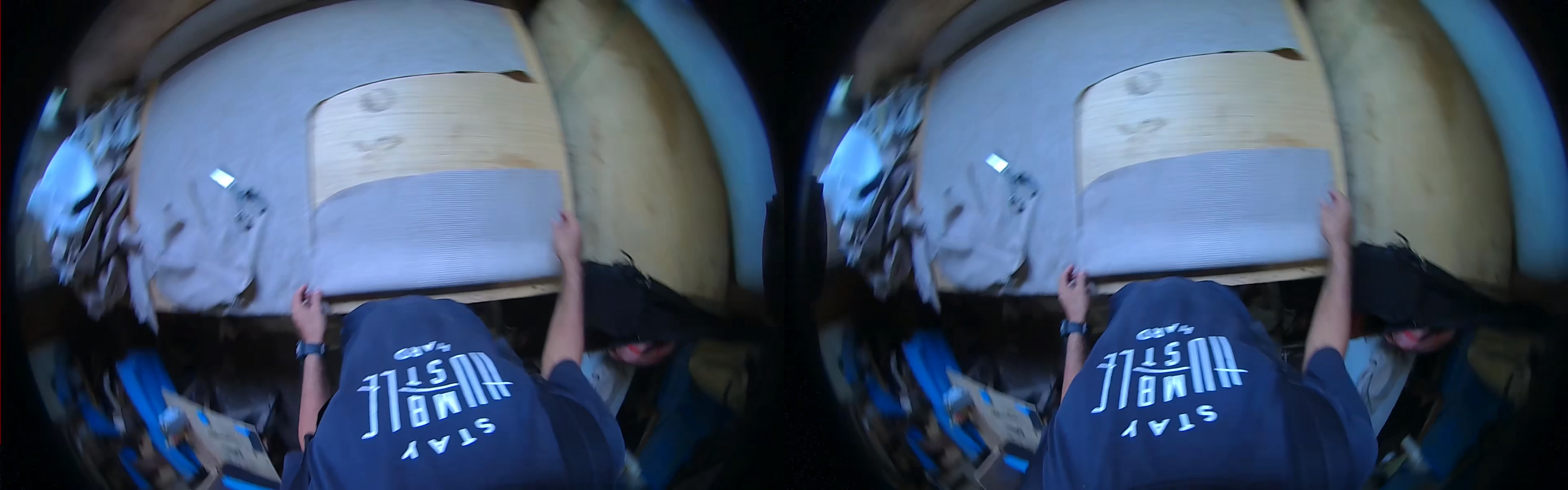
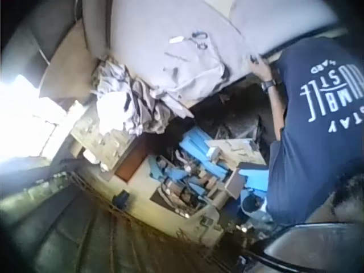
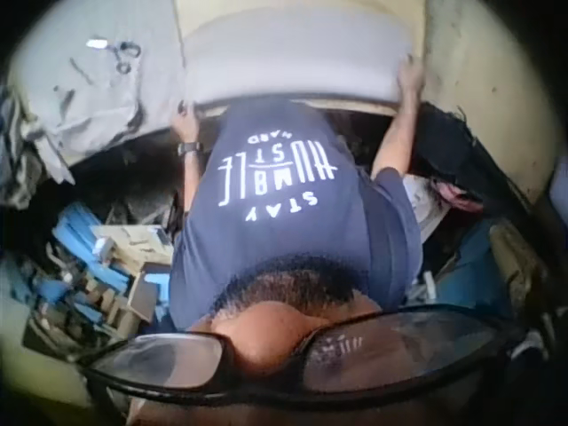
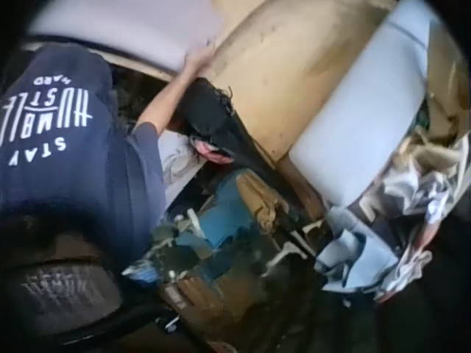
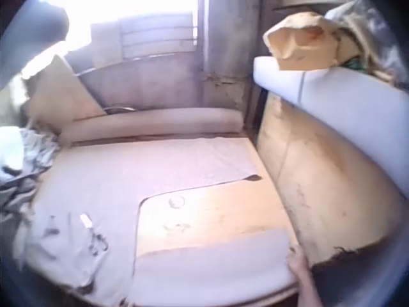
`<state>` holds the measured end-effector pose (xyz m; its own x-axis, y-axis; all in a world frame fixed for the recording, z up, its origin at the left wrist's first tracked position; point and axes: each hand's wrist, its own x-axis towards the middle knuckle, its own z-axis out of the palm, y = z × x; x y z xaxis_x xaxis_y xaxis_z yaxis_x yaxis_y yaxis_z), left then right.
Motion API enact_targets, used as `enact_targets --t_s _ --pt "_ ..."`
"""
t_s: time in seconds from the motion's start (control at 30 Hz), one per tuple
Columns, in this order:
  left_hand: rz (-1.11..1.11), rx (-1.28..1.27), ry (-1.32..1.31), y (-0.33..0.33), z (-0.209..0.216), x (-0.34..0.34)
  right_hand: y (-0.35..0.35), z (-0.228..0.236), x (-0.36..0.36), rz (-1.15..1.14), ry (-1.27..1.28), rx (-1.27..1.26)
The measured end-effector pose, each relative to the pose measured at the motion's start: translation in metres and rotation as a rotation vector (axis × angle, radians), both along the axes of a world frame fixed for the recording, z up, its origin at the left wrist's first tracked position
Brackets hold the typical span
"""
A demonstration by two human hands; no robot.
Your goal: Cutting a specific pattern out of a large roll of upholstery fabric using scissors.
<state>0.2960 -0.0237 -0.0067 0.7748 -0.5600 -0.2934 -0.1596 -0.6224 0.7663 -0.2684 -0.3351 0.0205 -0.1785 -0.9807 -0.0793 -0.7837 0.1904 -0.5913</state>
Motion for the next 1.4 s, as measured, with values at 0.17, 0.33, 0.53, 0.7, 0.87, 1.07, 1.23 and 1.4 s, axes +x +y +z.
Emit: enact_targets --t_s 0.17,0.33,0.53,0.7,0.87,1.07,1.23,1.4 --pt "0.123 -0.141 0.547 0.013 -0.014 0.025 -0.077 -0.026 0.020 -0.222 0.274 0.017" --pt "0.133 -0.019 0.492 -0.023 0.011 0.011 -0.089 -0.004 0.011 -0.223 0.131 0.191" --pt "0.025 -0.102 0.357 -0.016 0.007 0.010 -0.133 -0.063 -0.027 -0.193 -0.048 0.197" --pt "-0.058 -0.078 0.180 -0.096 0.012 -0.023 -0.131 -0.075 -0.092 -0.265 0.280 -0.028" --pt "-0.125 -0.028 -0.006 -0.112 0.022 -0.036 -0.105 -0.010 0.009 0.114 0.394 -0.245" --pt "-0.303 0.038 -0.312 -0.162 0.049 -0.044 -0.095 -0.016 0.088 0.273 0.349 -0.178" --pt "-0.431 0.053 -0.513 -0.179 0.040 -0.047 -0.064 -0.043 0.052 0.185 0.592 -0.171" --pt "-0.555 0.005 -0.644 -0.168 0.030 -0.052 -0.046 -0.045 0.015 0.055 0.625 -0.060"
